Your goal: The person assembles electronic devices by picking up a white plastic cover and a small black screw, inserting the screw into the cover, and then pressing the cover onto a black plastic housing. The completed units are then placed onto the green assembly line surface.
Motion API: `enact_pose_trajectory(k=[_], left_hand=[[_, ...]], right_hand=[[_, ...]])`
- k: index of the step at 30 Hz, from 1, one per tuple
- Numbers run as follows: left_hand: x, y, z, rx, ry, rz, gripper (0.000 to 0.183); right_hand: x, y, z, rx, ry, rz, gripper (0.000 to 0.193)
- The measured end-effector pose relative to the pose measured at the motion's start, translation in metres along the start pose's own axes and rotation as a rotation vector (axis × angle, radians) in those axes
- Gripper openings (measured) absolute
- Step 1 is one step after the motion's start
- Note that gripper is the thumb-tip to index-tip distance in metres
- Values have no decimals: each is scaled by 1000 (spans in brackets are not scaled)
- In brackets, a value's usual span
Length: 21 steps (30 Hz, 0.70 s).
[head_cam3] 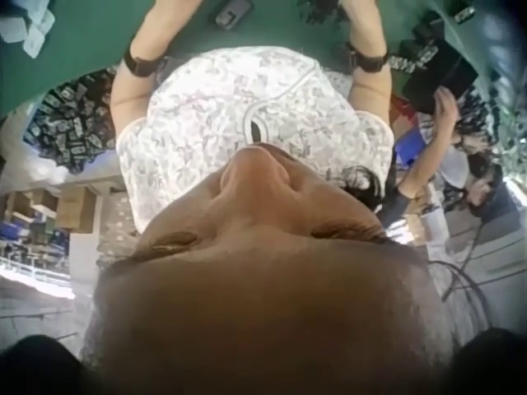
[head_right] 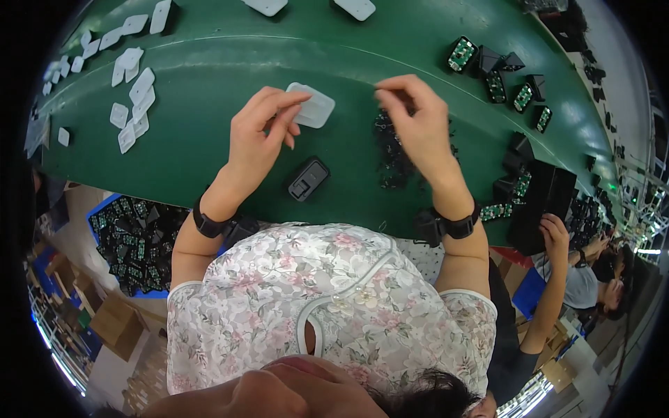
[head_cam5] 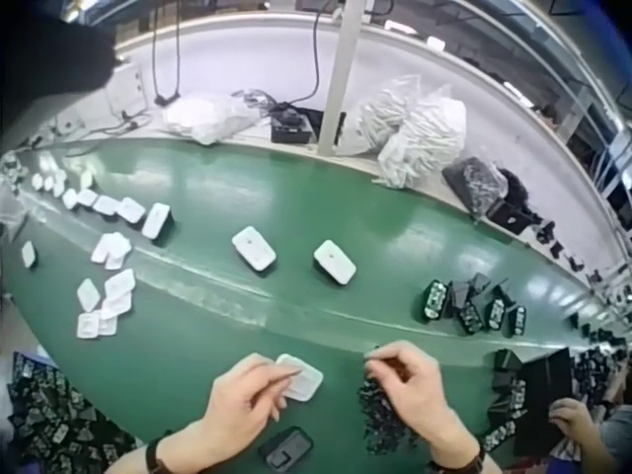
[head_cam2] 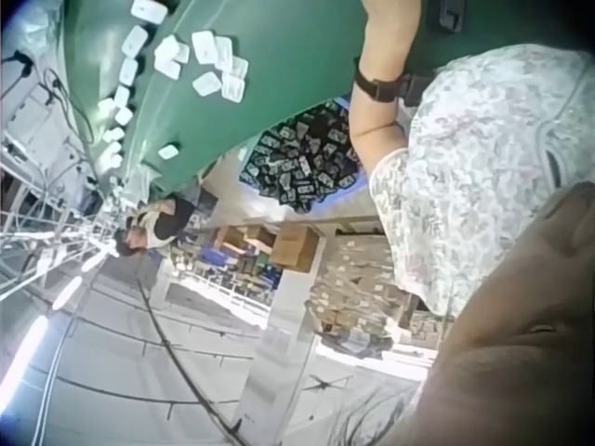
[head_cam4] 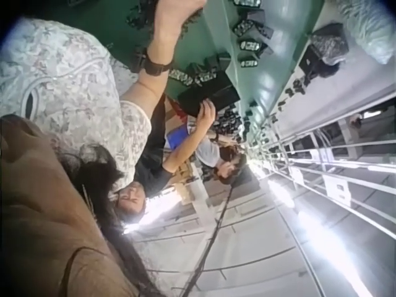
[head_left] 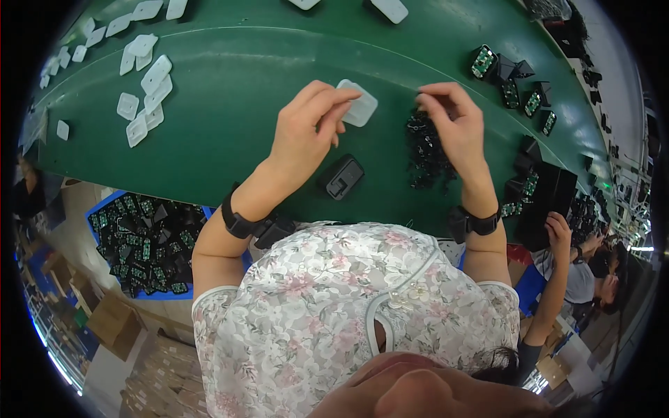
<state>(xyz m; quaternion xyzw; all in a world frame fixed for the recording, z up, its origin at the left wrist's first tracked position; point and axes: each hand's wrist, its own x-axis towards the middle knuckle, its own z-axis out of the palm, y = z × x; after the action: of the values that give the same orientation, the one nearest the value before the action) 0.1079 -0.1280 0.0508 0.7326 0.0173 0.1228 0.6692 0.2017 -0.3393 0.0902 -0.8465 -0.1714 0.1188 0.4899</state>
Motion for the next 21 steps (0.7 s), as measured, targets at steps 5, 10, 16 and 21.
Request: enact_pose_trajectory(k=[5,10,16,21], left_hand=[[1,6,-3,-18,52,-5,24],[-2,-3,-12,209,135,191,18],[-2,5,-22,53,135,-7,9],[-4,2,-23,-106,116,-45,8]], right_hand=[[11,-30,53,365,-251,57,11],[17,-35,75,383,-201,-46,11],[19,-32,76,302,-245,-25,14],[25,-43,68,113,-293,-25,9]])
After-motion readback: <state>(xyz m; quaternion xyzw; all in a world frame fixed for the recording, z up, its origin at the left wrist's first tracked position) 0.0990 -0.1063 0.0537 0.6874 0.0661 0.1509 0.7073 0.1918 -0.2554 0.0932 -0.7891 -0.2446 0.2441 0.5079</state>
